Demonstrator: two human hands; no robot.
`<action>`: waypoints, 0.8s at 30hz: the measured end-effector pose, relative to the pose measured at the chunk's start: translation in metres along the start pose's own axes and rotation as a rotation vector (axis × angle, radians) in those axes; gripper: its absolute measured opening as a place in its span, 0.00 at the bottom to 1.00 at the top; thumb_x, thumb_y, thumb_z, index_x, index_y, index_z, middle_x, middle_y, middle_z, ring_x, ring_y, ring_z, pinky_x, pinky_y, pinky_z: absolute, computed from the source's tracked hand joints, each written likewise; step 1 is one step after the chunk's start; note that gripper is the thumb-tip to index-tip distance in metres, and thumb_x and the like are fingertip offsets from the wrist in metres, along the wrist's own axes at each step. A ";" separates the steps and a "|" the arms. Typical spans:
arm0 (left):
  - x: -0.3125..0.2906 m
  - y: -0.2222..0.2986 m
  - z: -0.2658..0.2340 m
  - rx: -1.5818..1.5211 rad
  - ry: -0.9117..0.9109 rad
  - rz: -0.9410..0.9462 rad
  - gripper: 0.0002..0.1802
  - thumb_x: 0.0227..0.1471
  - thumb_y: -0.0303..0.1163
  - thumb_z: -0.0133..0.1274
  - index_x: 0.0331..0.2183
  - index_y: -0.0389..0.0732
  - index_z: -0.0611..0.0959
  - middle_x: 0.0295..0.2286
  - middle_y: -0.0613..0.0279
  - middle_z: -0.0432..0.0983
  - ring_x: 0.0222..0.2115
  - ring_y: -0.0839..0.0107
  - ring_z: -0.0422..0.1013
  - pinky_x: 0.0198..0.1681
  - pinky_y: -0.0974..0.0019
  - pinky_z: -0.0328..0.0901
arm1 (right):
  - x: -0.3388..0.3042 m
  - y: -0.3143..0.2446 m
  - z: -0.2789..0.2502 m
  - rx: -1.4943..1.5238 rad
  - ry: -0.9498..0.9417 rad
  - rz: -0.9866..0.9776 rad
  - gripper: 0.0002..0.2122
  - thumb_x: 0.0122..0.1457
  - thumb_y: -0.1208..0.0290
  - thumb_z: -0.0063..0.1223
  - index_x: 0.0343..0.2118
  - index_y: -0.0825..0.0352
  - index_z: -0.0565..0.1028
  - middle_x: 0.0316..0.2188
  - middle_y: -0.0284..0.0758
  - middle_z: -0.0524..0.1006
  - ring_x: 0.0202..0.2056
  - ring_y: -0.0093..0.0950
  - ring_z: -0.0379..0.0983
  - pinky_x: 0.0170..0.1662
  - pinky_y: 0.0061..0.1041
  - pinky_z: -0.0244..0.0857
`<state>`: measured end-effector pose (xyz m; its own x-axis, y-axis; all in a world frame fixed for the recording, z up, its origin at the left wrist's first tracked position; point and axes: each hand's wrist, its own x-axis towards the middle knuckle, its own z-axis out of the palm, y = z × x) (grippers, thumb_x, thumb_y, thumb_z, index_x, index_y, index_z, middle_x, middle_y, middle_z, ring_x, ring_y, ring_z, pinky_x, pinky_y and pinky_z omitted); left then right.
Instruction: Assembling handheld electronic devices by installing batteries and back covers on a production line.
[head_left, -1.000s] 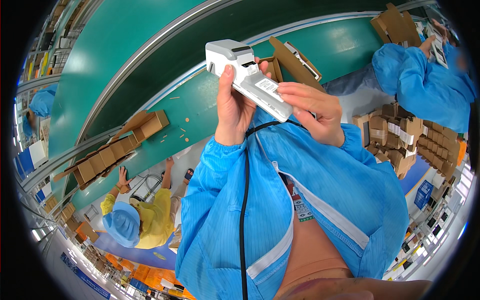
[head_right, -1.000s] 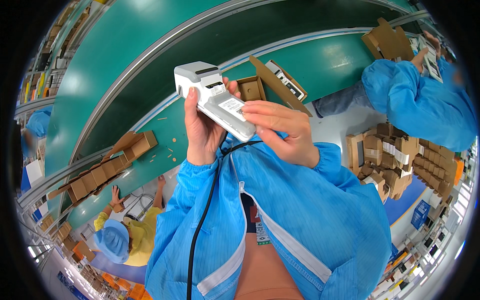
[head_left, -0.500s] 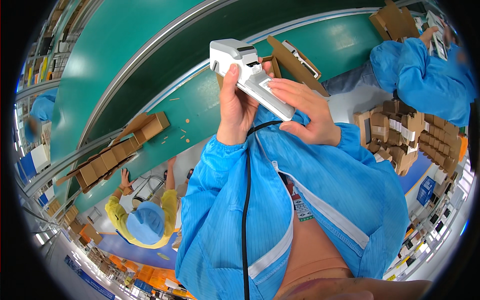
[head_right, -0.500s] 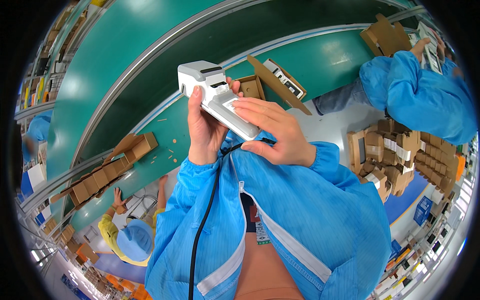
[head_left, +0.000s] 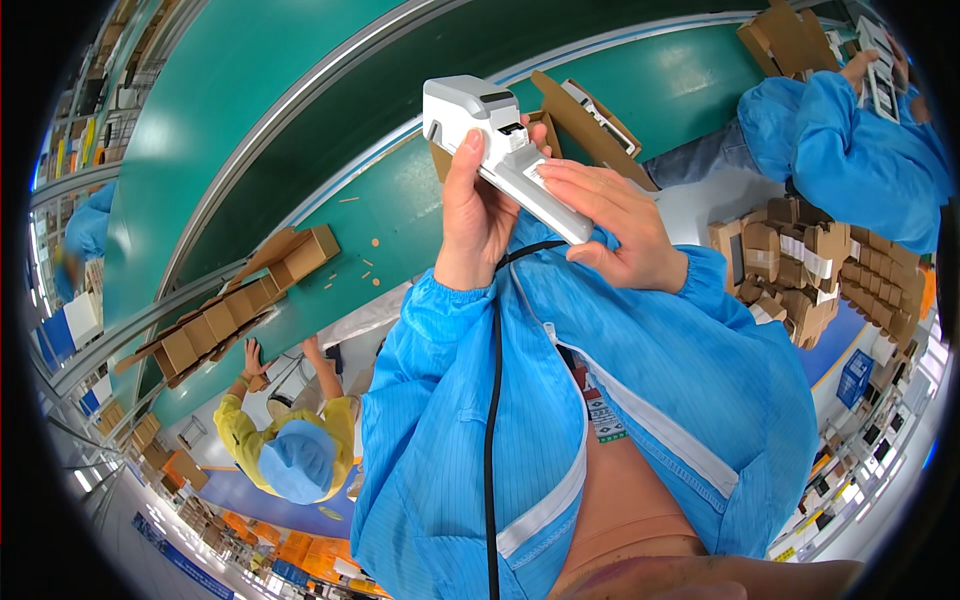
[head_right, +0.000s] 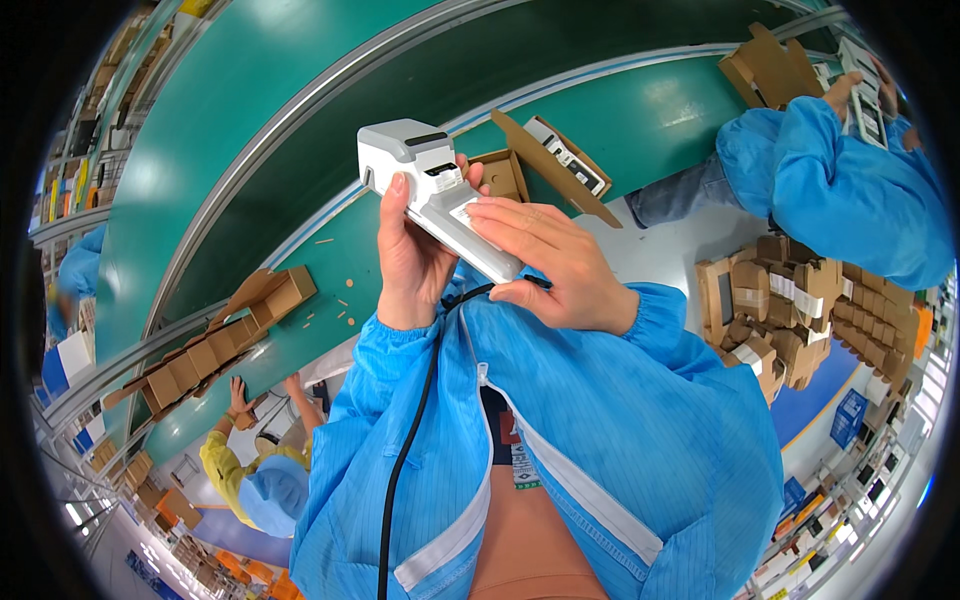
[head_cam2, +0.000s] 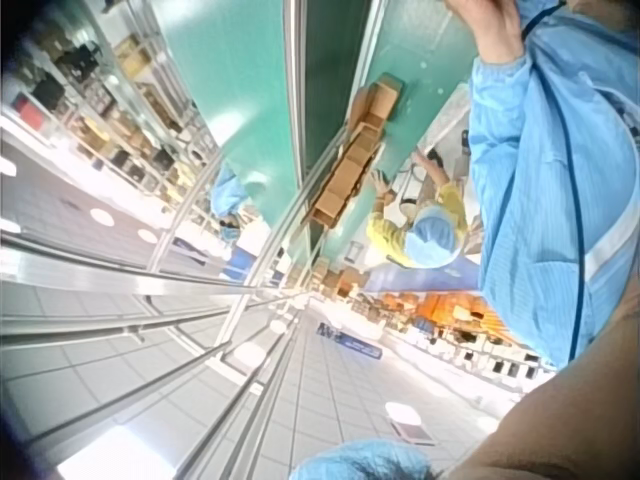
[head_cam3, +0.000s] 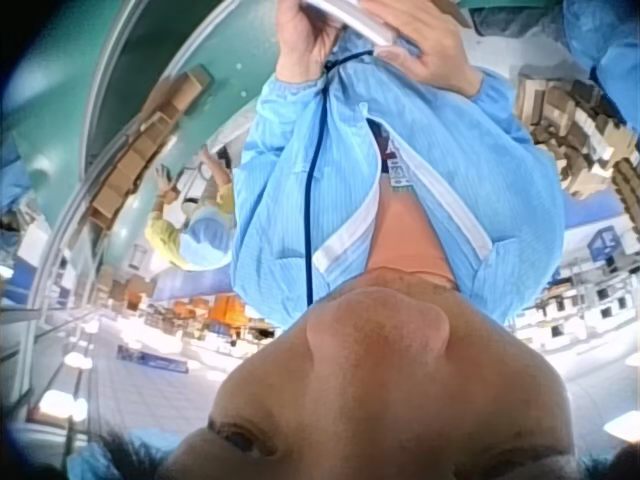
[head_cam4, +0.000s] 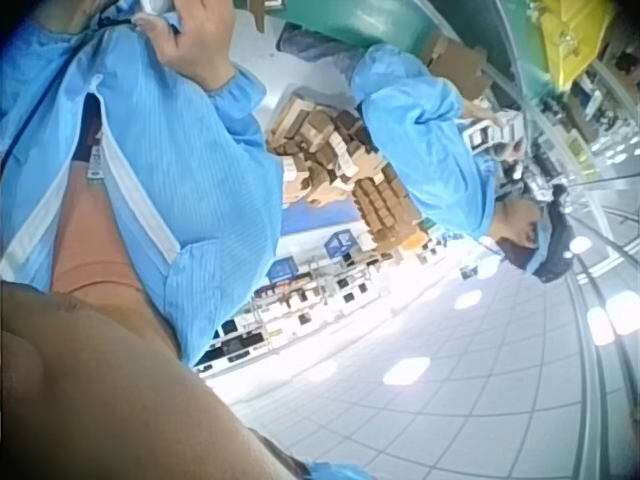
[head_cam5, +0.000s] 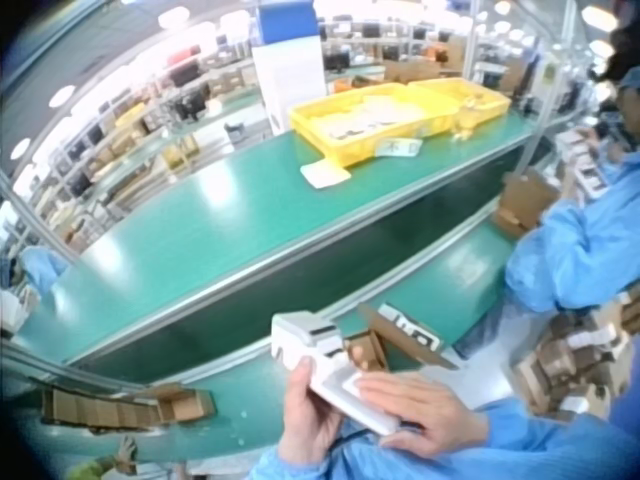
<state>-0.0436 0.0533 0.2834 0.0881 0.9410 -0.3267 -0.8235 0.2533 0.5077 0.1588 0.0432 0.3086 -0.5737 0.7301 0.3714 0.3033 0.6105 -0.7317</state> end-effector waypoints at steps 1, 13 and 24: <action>-0.001 0.001 0.001 -0.034 -0.021 -0.016 0.35 0.64 0.49 0.57 0.61 0.32 0.71 0.51 0.47 0.77 0.52 0.56 0.77 0.56 0.53 0.75 | -0.001 0.001 0.000 0.000 0.001 0.002 0.31 0.59 0.53 0.66 0.59 0.69 0.75 0.60 0.44 0.77 0.62 0.44 0.73 0.61 0.40 0.66; -0.002 -0.003 0.001 -0.024 -0.083 -0.049 0.37 0.63 0.51 0.56 0.61 0.31 0.70 0.52 0.46 0.76 0.53 0.56 0.76 0.58 0.52 0.74 | -0.005 0.006 0.002 -0.095 0.054 -0.112 0.31 0.62 0.46 0.59 0.56 0.72 0.77 0.56 0.46 0.80 0.59 0.44 0.77 0.61 0.43 0.69; 0.002 -0.004 0.005 0.086 -0.033 0.020 0.44 0.60 0.55 0.58 0.64 0.33 0.66 0.54 0.45 0.74 0.56 0.51 0.74 0.59 0.48 0.74 | -0.011 0.003 -0.003 -0.094 0.095 -0.080 0.31 0.51 0.54 0.73 0.54 0.70 0.79 0.56 0.45 0.80 0.58 0.42 0.78 0.59 0.40 0.71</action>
<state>-0.0373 0.0552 0.2842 0.0916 0.9528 -0.2895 -0.7741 0.2510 0.5812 0.1682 0.0376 0.3043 -0.5254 0.7012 0.4820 0.3324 0.6906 -0.6424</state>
